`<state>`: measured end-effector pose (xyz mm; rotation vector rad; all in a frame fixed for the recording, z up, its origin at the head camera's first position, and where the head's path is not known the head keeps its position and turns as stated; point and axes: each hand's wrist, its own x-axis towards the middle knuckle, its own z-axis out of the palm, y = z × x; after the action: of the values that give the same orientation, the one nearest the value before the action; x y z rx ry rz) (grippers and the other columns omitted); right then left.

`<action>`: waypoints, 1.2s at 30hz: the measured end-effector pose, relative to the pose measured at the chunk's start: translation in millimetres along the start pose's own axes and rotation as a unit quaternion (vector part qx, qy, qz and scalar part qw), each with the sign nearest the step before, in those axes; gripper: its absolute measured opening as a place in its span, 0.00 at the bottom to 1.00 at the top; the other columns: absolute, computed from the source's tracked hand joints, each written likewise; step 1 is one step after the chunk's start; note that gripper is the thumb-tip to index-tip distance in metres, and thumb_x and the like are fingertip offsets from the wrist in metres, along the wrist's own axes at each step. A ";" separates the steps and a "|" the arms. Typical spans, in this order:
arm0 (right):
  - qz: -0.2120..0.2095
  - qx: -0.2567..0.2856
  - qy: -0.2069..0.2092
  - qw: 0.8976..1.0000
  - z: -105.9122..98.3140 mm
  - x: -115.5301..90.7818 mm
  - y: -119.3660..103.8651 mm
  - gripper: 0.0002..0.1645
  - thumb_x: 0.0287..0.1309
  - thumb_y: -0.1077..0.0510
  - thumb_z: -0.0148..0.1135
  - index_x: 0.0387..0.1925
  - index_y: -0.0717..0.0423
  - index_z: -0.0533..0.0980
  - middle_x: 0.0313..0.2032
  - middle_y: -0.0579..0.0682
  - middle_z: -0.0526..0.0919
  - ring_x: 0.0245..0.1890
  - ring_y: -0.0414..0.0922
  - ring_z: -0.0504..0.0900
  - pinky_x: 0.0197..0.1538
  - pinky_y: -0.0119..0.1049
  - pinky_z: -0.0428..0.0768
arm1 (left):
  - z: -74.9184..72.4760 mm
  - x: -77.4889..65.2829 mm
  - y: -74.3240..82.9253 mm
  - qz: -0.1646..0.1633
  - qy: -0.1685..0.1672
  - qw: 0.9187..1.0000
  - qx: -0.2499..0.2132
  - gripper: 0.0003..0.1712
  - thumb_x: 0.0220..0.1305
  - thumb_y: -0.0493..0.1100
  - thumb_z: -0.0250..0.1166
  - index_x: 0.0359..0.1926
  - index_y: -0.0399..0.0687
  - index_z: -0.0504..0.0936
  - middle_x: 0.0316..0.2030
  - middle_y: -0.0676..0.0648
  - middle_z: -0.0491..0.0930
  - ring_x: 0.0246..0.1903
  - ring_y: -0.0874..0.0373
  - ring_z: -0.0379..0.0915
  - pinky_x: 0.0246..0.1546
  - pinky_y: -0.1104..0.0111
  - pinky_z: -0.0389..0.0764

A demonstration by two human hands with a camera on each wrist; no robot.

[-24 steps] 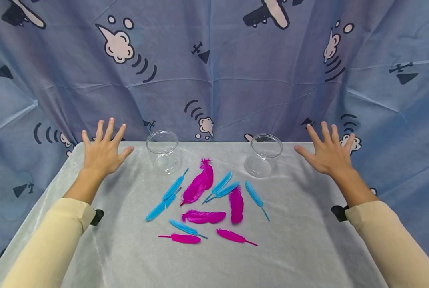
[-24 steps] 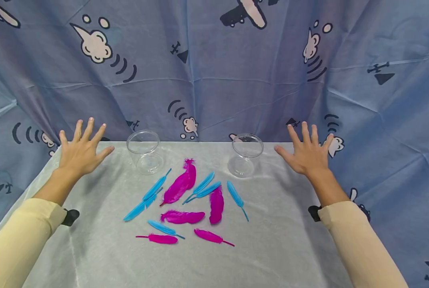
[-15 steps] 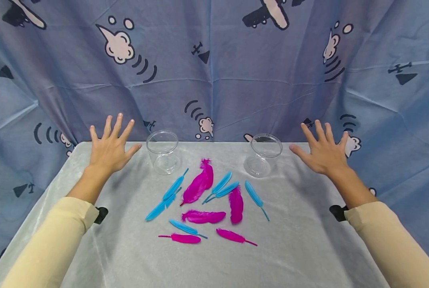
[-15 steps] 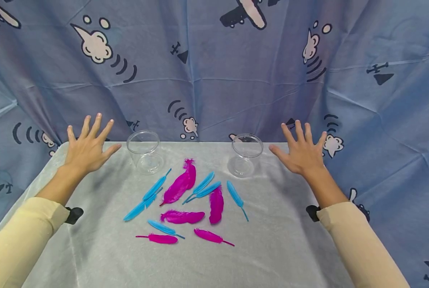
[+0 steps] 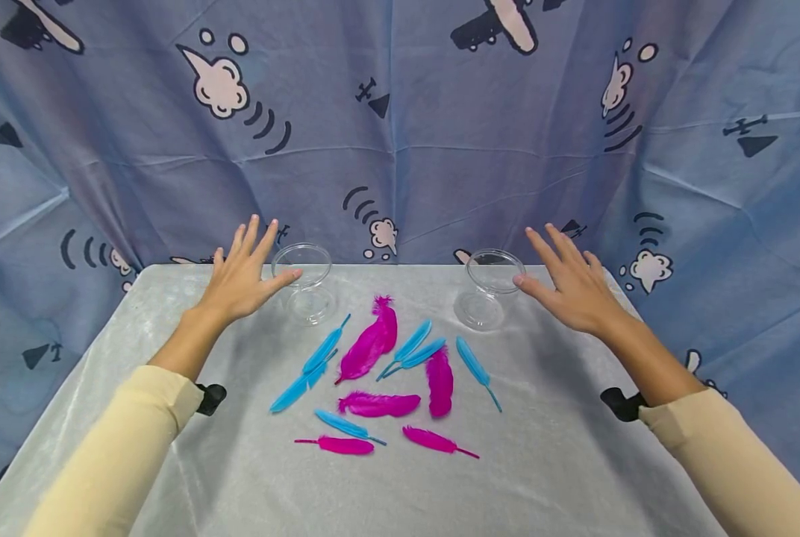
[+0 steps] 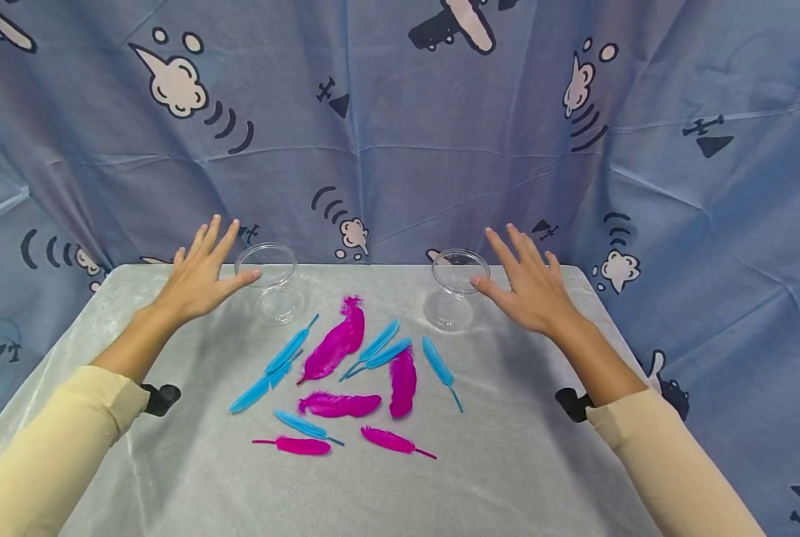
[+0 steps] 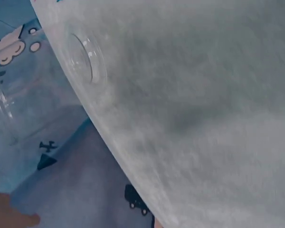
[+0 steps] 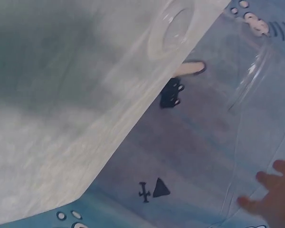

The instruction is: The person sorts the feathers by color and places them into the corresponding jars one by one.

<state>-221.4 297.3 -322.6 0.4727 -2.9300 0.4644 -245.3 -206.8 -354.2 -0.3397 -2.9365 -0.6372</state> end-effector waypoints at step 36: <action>-0.025 0.301 -0.117 0.946 85.9 -17.1 -11.2 0.28 0.58 0.59 0.71 0.57 0.70 0.76 0.46 0.62 0.85 0.46 0.52 0.85 0.46 0.29 0.81 | 37.0 16.0 -0.7 -0.067 -0.030 0.962 -0.262 0.76 0.51 0.52 0.79 0.78 0.46 0.28 0.75 0.37 0.50 0.73 0.40 0.51 0.68 0.46 0.61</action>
<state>-209.0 264.4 -403.5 0.7076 -2.9342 1.3982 -263.5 -188.7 -385.4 -0.2060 -2.8141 -1.4508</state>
